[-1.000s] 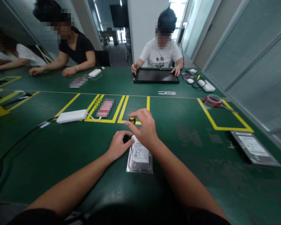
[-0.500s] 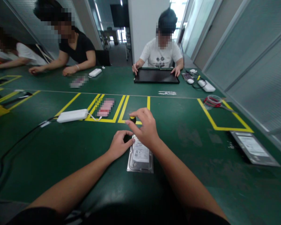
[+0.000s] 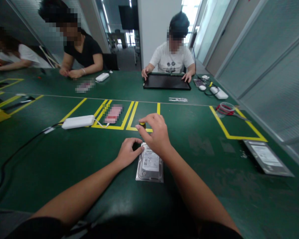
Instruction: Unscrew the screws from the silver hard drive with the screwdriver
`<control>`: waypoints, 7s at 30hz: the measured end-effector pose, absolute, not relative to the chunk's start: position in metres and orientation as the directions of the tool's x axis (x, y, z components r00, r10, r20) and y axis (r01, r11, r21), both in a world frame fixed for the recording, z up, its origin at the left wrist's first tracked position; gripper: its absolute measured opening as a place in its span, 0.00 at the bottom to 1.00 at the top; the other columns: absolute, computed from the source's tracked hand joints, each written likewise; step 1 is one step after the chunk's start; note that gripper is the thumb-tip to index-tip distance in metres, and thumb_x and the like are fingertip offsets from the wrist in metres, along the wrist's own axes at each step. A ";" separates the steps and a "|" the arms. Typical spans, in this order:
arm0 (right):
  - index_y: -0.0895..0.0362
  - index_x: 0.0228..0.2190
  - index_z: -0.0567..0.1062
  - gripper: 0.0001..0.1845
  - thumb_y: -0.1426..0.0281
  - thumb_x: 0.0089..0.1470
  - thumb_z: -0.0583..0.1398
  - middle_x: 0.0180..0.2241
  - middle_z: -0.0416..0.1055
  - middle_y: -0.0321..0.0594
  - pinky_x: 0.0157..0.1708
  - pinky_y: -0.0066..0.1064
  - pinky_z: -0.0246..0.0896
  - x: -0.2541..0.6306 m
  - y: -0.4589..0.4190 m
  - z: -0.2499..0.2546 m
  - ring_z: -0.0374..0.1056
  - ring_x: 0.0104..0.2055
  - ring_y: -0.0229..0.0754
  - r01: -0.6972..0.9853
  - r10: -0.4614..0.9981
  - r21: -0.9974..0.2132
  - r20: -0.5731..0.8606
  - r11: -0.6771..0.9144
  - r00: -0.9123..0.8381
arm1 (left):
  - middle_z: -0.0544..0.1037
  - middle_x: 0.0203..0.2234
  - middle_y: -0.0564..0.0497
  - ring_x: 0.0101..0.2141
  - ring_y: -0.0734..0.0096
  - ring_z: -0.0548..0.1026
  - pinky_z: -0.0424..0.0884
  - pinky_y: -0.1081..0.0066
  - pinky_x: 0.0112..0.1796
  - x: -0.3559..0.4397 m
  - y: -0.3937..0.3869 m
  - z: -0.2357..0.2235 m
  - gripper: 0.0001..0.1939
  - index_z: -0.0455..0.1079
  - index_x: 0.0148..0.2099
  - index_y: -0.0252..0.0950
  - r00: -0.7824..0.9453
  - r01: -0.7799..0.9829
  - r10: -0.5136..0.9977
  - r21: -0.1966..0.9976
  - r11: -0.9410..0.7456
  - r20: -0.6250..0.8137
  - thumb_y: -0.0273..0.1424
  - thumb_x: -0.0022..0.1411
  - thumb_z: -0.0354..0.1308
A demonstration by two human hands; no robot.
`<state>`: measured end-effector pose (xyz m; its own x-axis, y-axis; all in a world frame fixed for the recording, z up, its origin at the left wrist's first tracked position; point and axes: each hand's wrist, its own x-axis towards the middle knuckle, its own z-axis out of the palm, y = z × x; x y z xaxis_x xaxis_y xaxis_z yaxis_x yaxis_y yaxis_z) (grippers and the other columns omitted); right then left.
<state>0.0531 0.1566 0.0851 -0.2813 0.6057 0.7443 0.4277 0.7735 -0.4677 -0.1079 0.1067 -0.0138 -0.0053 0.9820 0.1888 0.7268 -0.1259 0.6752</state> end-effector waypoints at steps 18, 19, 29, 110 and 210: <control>0.54 0.32 0.73 0.04 0.68 0.55 0.63 0.32 0.74 0.37 0.40 0.36 0.60 0.051 0.162 0.096 0.67 0.38 0.42 0.463 0.581 -0.402 0.733 0.789 -0.353 | 0.79 0.42 0.51 0.47 0.59 0.72 0.67 0.59 0.50 -0.108 0.107 -0.014 0.11 0.73 0.43 0.40 -0.002 0.727 0.977 0.672 -0.145 0.212 0.36 0.58 0.63; 0.55 0.32 0.73 0.03 0.69 0.55 0.63 0.33 0.74 0.37 0.40 0.36 0.60 0.052 0.162 0.095 0.68 0.38 0.41 0.466 0.580 -0.399 0.736 0.789 -0.351 | 0.79 0.42 0.51 0.47 0.59 0.72 0.67 0.59 0.50 -0.108 0.107 -0.014 0.11 0.73 0.43 0.40 -0.002 0.726 0.977 0.672 -0.145 0.213 0.36 0.58 0.63; 0.54 0.35 0.75 0.04 0.69 0.55 0.61 0.36 0.75 0.39 0.43 0.39 0.61 0.050 0.162 0.096 0.69 0.41 0.43 0.444 0.599 -0.433 0.716 0.784 -0.358 | 0.79 0.42 0.51 0.46 0.59 0.72 0.67 0.59 0.49 -0.109 0.107 -0.014 0.11 0.73 0.44 0.40 -0.002 0.725 0.980 0.675 -0.136 0.200 0.37 0.59 0.63; 0.54 0.36 0.75 0.05 0.71 0.56 0.60 0.36 0.76 0.38 0.42 0.37 0.62 0.047 0.163 0.088 0.69 0.41 0.42 0.434 0.604 -0.455 0.732 0.778 -0.315 | 0.79 0.43 0.51 0.47 0.59 0.71 0.66 0.60 0.50 -0.108 0.107 -0.013 0.12 0.73 0.45 0.39 0.002 0.737 0.983 0.665 -0.125 0.183 0.37 0.59 0.62; 0.55 0.35 0.76 0.05 0.68 0.57 0.60 0.34 0.73 0.39 0.39 0.34 0.63 0.050 0.158 0.093 0.68 0.38 0.40 0.396 0.626 -0.499 0.710 0.771 -0.322 | 0.80 0.40 0.51 0.45 0.59 0.72 0.67 0.59 0.49 -0.108 0.109 -0.012 0.11 0.75 0.42 0.39 -0.018 0.720 0.983 0.684 -0.114 0.183 0.36 0.57 0.64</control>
<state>0.0502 0.1583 0.0931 -0.3224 0.6256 0.7104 0.3964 0.7707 -0.4988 -0.1076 0.1089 -0.0119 -0.0179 0.9829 0.1831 0.7203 -0.1144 0.6842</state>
